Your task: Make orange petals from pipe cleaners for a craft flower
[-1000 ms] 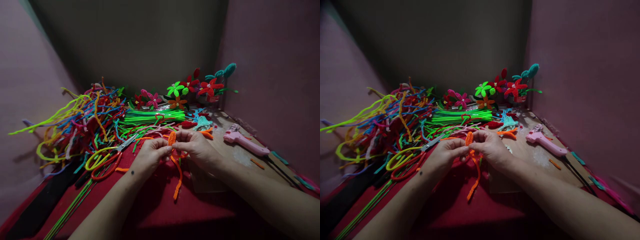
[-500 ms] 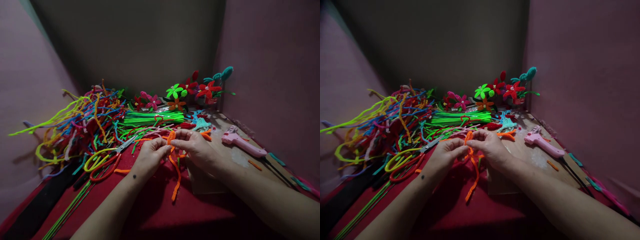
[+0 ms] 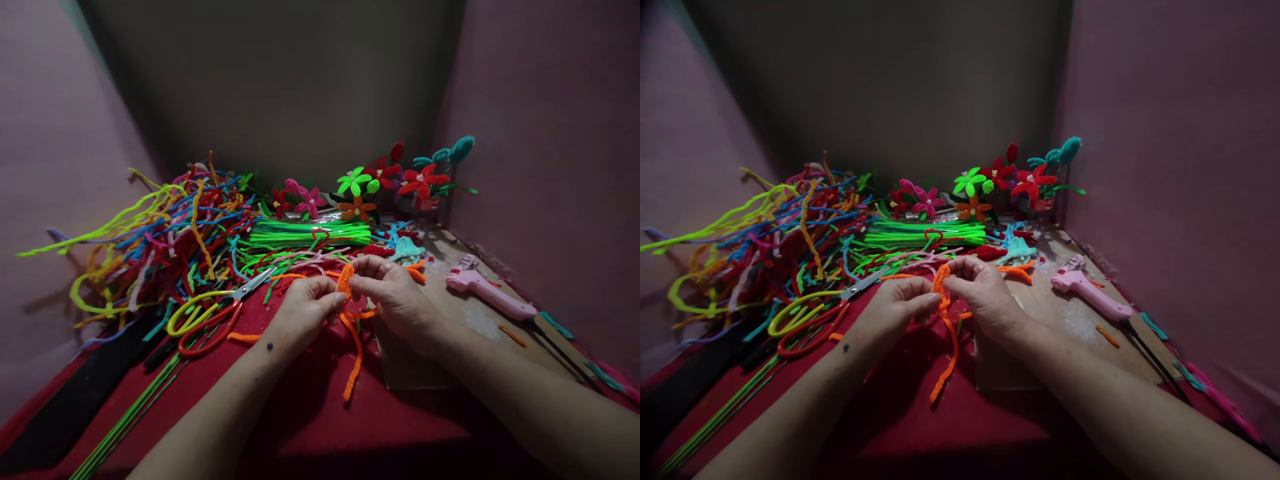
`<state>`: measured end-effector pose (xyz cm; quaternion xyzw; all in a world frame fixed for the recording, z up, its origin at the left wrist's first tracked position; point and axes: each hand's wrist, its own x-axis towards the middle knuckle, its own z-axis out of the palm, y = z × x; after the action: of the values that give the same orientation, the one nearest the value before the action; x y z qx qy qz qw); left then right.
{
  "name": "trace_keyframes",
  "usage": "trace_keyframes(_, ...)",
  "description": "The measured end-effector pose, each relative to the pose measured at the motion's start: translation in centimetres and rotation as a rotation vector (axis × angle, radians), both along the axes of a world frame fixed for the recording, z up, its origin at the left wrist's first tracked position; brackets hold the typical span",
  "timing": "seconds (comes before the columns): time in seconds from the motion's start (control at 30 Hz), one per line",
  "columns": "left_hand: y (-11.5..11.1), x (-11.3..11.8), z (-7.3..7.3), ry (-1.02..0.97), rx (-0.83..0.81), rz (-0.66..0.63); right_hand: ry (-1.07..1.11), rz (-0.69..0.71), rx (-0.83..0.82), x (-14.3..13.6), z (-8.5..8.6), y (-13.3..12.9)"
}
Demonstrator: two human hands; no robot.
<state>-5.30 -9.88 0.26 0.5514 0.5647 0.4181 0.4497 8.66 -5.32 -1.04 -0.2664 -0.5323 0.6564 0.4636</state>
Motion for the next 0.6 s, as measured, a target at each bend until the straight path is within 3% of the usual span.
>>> trace_keyframes(0.4, -0.1, 0.2, -0.1, 0.011, 0.001, 0.000, 0.110, 0.055, -0.112, -0.2, -1.1, 0.6)
trace_keyframes(0.6, -0.1, 0.2, -0.4, 0.063, 0.038, 0.004, 0.185, 0.188, -0.260, -0.1, -0.7, 0.6)
